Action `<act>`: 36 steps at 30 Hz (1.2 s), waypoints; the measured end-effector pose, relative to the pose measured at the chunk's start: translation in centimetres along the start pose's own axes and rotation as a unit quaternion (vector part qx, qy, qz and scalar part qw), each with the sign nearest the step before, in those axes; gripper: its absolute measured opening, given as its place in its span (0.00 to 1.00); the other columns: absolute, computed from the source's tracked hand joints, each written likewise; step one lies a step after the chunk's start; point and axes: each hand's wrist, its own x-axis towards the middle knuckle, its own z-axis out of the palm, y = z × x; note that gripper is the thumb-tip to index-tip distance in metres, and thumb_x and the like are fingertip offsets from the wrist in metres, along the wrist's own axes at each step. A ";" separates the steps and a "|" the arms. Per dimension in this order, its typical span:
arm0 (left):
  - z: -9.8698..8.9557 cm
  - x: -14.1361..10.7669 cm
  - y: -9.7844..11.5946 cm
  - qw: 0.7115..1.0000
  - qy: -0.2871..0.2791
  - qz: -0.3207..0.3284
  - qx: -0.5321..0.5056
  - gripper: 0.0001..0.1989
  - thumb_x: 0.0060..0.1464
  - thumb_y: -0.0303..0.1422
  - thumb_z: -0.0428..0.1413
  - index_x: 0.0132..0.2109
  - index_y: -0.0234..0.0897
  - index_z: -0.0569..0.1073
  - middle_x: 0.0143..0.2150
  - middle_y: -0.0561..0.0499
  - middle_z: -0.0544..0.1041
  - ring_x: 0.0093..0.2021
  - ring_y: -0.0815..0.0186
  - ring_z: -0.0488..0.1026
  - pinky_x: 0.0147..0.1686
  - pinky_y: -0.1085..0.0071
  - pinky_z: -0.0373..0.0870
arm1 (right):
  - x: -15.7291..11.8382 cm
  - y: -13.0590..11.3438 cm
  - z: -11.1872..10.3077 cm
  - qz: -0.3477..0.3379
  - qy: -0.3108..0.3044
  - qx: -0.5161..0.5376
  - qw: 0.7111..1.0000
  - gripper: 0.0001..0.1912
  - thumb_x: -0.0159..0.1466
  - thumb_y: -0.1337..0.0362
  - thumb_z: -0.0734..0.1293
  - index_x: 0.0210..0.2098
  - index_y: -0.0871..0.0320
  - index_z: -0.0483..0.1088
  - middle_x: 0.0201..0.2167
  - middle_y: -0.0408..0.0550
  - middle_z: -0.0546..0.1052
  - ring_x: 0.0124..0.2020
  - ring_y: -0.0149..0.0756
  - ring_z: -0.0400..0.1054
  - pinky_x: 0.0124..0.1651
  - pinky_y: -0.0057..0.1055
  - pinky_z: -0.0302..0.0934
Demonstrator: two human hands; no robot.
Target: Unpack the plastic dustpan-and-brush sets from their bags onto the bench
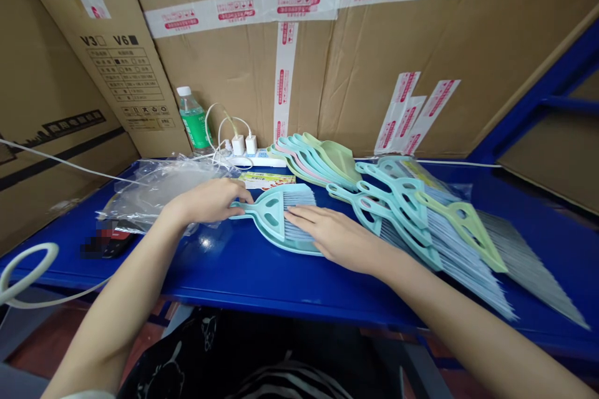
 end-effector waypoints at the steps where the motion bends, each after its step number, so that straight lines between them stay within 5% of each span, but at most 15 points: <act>1: 0.0 0.0 0.0 1.000 -0.002 -0.002 -0.004 0.11 0.57 0.30 0.53 0.44 0.36 0.77 0.41 0.47 0.79 0.37 0.66 0.74 0.38 0.72 0.68 | 0.0 0.0 -0.1 0.000 -0.002 0.002 1.000 0.35 0.55 0.80 0.60 0.62 0.62 0.62 0.62 0.56 0.66 0.61 0.44 0.62 0.60 0.44 0.62; 8: 0.2 0.2 0.2 0.999 0.009 -0.039 0.027 0.12 0.60 0.36 0.51 0.43 0.37 0.77 0.41 0.47 0.79 0.38 0.64 0.74 0.36 0.71 0.66 | -0.1 0.0 -0.2 0.000 -0.012 0.009 1.000 0.35 0.54 0.80 0.62 0.62 0.63 0.62 0.62 0.57 0.67 0.60 0.46 0.63 0.60 0.44 0.62; 18: 2.9 2.3 1.5 0.991 0.015 -0.105 0.084 0.22 0.66 0.41 0.38 0.34 0.34 0.71 0.27 0.46 0.74 0.29 0.61 0.73 0.32 0.67 0.65 | -0.2 -0.1 -0.4 0.000 0.000 0.011 1.000 0.33 0.53 0.79 0.65 0.59 0.63 0.65 0.59 0.57 0.69 0.58 0.46 0.66 0.59 0.44 0.63; 24: 3.5 2.6 1.3 0.997 0.044 -0.068 0.015 0.21 0.66 0.39 0.36 0.35 0.36 0.69 0.27 0.47 0.74 0.28 0.62 0.72 0.31 0.68 0.65 | -0.2 -0.1 -0.5 0.001 0.013 -0.008 1.000 0.28 0.53 0.78 0.68 0.53 0.63 0.69 0.55 0.58 0.73 0.54 0.48 0.69 0.55 0.43 0.66; 31: 3.8 2.8 1.0 0.997 0.046 -0.047 -0.034 0.20 0.66 0.40 0.35 0.34 0.37 0.66 0.27 0.48 0.72 0.28 0.62 0.71 0.32 0.67 0.65 | -0.4 0.2 -0.5 -0.017 0.024 -0.005 1.000 0.33 0.54 0.77 0.67 0.58 0.57 0.66 0.58 0.54 0.71 0.55 0.45 0.69 0.55 0.41 0.65; 36: 3.7 2.8 1.2 0.997 0.050 -0.050 -0.043 0.19 0.66 0.40 0.36 0.33 0.38 0.65 0.25 0.50 0.70 0.27 0.63 0.70 0.31 0.67 0.65 | -0.4 0.2 -0.6 -0.017 0.009 -0.010 1.000 0.32 0.53 0.77 0.67 0.58 0.63 0.67 0.58 0.57 0.71 0.56 0.47 0.68 0.57 0.41 0.64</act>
